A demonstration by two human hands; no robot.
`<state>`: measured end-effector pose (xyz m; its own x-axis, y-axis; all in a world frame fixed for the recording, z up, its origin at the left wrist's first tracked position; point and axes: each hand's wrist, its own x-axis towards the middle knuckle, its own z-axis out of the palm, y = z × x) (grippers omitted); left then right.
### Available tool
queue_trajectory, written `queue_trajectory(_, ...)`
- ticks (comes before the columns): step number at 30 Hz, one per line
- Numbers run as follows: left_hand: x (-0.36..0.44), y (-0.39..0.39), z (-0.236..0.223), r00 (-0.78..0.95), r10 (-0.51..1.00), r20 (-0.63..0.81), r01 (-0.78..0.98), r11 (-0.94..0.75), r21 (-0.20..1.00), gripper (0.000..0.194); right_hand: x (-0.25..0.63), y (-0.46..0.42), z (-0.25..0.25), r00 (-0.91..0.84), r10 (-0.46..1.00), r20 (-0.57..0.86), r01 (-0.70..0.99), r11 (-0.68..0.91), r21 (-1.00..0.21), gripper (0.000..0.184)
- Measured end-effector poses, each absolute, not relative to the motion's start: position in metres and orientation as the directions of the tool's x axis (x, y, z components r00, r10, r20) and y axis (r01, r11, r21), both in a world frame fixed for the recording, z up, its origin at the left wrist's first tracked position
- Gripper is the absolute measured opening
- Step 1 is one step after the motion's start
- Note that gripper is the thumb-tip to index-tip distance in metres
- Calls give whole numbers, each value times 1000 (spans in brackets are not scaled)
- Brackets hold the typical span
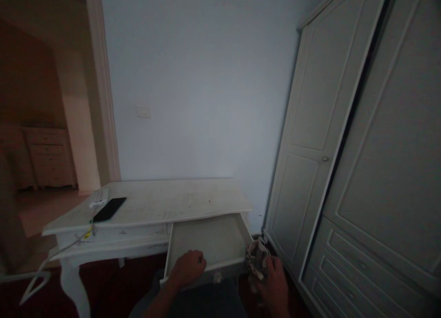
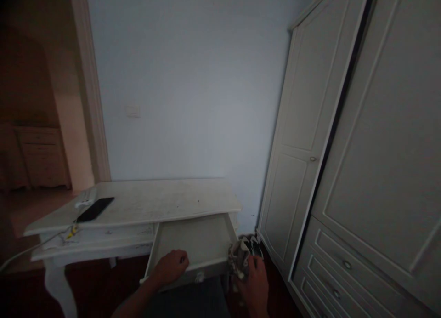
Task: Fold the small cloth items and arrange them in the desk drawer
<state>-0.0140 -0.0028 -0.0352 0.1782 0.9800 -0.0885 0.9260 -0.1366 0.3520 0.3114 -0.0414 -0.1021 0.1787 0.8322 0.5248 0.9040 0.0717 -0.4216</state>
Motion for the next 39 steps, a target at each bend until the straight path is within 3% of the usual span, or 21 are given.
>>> queue_trajectory(6,-15,3,-36,180,979,-94,911,-130,391,37,270,-39,-101,263,814,518,863,41,-504,48)
queue_trajectory(12,-19,8,-37,197,973,-122,900,-131,416,43,181,-52,-102,-62,861,505,867,297,-400,57)
queue_trajectory(17,-21,8,-39,199,972,-126,896,-128,426,41,209,-50,-95,-205,873,442,875,366,-318,64)
queue_trajectory(24,-20,11,-43,220,968,-124,872,-138,469,38,302,-43,-75,225,860,459,896,2,-443,42)
queue_trajectory(27,-21,14,-46,229,965,-124,864,-143,482,39,284,-44,-70,271,839,472,890,-32,-455,40)
queue_trajectory(34,-27,18,-51,288,948,-137,850,-187,493,41,163,-56,-67,-50,926,375,883,217,-417,56)
queue_trajectory(39,-29,16,-52,260,956,-134,859,-166,485,43,181,-54,-54,-167,935,313,854,296,-428,61)
